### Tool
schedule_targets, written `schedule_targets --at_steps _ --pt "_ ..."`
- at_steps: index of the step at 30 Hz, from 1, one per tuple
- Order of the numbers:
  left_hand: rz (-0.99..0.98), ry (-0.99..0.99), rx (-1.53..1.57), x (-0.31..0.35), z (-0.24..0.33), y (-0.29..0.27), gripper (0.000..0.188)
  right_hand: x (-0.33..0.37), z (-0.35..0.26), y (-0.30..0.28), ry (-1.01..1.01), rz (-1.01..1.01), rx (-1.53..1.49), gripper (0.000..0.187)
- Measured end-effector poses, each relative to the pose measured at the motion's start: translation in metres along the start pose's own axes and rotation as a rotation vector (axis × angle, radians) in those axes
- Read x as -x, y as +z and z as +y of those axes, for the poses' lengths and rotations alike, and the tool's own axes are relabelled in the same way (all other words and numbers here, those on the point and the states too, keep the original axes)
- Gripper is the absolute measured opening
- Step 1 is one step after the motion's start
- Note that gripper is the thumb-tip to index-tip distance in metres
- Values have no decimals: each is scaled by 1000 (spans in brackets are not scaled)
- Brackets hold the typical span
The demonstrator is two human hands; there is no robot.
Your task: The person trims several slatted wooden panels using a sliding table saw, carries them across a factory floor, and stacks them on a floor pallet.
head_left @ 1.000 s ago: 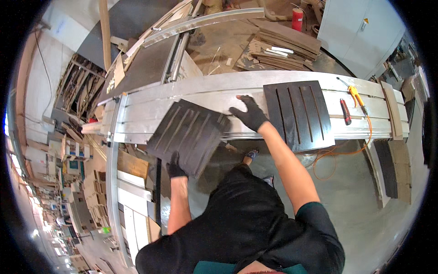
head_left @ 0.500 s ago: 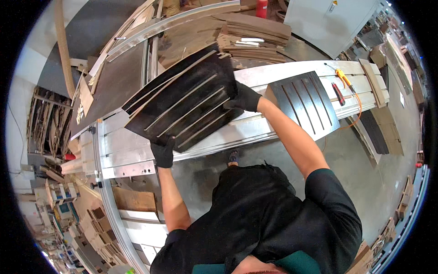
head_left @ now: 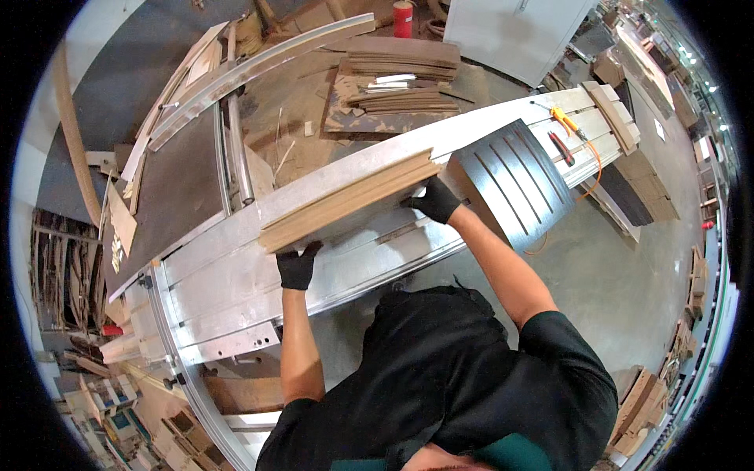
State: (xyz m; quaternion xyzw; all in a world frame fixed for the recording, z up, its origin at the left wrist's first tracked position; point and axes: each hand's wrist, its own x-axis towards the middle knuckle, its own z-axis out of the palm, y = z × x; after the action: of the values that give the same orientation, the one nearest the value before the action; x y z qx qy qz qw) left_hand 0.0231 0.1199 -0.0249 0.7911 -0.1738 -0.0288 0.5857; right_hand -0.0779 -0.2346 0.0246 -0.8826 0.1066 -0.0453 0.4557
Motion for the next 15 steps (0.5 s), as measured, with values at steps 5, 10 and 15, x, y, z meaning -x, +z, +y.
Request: schedule_targets --at_steps 5,10,15 --pt "-35 -124 464 11 12 9 84 6 13 11 -154 103 -150 86" --pt "-4 56 203 3 50 13 87 7 10 17 -41 160 -40 90" --pt "35 59 146 -9 41 10 69 4 -21 8 -212 207 -34 95"
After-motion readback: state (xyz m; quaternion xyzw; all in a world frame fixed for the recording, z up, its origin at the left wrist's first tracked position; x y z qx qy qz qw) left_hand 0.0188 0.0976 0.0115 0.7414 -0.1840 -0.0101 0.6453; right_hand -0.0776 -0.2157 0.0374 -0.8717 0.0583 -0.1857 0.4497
